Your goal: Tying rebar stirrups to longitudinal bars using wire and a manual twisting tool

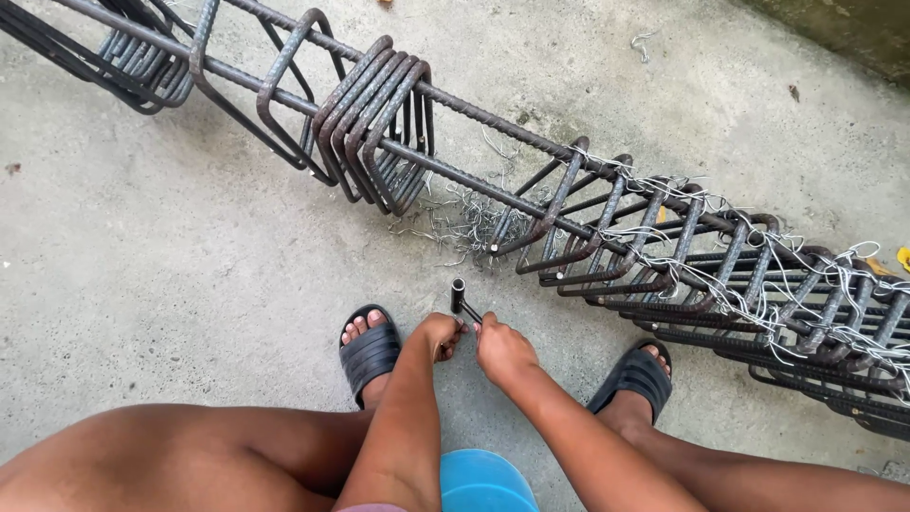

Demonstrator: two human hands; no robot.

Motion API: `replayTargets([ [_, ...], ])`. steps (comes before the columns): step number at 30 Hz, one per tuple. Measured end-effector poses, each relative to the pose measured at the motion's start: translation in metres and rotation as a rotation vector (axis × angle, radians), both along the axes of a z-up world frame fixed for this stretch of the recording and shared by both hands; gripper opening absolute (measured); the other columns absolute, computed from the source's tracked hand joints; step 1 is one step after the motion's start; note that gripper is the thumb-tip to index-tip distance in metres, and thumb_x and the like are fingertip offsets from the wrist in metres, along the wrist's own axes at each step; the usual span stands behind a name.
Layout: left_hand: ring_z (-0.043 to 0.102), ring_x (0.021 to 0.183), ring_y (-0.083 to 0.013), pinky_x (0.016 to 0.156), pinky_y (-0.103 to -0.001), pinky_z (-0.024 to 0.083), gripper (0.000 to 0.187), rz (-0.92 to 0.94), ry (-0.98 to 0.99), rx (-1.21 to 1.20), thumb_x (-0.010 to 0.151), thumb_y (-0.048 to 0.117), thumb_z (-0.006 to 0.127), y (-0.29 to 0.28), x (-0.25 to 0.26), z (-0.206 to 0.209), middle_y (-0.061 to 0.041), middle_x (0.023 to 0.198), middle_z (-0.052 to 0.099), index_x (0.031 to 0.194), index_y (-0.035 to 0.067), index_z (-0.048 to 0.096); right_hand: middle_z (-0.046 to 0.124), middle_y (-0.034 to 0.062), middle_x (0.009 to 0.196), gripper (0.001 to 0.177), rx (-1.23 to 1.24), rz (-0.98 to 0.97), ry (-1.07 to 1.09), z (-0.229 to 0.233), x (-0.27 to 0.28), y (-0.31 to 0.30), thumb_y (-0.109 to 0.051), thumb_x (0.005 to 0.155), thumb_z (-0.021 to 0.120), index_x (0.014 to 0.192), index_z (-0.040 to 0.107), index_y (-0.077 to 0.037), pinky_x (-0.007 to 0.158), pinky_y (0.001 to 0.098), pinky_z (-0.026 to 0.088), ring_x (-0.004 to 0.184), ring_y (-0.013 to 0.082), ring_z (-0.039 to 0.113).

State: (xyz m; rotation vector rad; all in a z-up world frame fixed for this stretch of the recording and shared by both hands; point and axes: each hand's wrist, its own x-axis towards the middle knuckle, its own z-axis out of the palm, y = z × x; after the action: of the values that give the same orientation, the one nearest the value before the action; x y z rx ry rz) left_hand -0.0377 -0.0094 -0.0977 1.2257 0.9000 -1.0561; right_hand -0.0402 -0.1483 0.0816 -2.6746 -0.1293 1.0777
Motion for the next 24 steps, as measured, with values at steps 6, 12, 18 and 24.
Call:
replayTargets([
  [6, 0.047, 0.047, -0.0175, 0.048, -0.034, 0.052, 0.030, 0.029, -0.038, 0.061, 0.098, 0.029, 0.059, -0.003, -0.001, -0.005, -0.008, 0.063, 0.053, 0.096, 0.002, 0.072, 0.072, 0.0293, 0.095, 0.043, 0.008, 0.004, 0.010, -0.025, 0.002, 0.014, -0.036, 0.107, 0.034, 0.114, 0.053, 0.001, 0.084, 0.0614, 0.057, 0.094, 0.0523, 0.072],
  [12, 0.072, 0.057, -0.0308, 0.056, -0.050, 0.061, 0.040, -0.182, -0.263, 0.131, 0.092, 0.034, 0.059, -0.005, -0.025, -0.039, -0.023, 0.078, 0.072, 0.095, -0.001, 0.077, 0.073, 0.0315, 0.100, 0.044, 0.038, -0.023, 0.059, -0.015, 0.002, 0.021, -0.036, 0.109, 0.031, 0.112, 0.055, 0.001, 0.088, 0.0599, 0.057, 0.100, 0.0518, 0.072],
  [18, 0.054, 0.069, -0.0290, 0.062, -0.040, 0.042, 0.037, -0.173, -0.134, 0.025, 0.095, 0.028, 0.054, 0.011, -0.020, 0.020, -0.021, 0.086, 0.056, 0.102, -0.006, 0.067, 0.072, 0.0344, 0.099, 0.047, 0.088, -0.159, 0.062, -0.006, 0.020, 0.004, -0.039, 0.107, 0.035, 0.109, 0.060, 0.001, 0.087, 0.0630, 0.056, 0.103, 0.0534, 0.070],
  [24, 0.026, 0.045, -0.0056, 0.037, -0.015, 0.024, 0.026, 0.010, 0.042, -0.136, 0.105, 0.032, 0.049, 0.018, 0.000, 0.079, 0.001, 0.067, 0.034, 0.098, 0.008, 0.054, 0.072, 0.0337, 0.097, 0.042, 0.135, -0.203, 0.039, 0.000, 0.014, -0.012, -0.039, 0.105, 0.039, 0.106, 0.060, -0.003, 0.084, 0.0624, 0.057, 0.099, 0.0541, 0.070],
])
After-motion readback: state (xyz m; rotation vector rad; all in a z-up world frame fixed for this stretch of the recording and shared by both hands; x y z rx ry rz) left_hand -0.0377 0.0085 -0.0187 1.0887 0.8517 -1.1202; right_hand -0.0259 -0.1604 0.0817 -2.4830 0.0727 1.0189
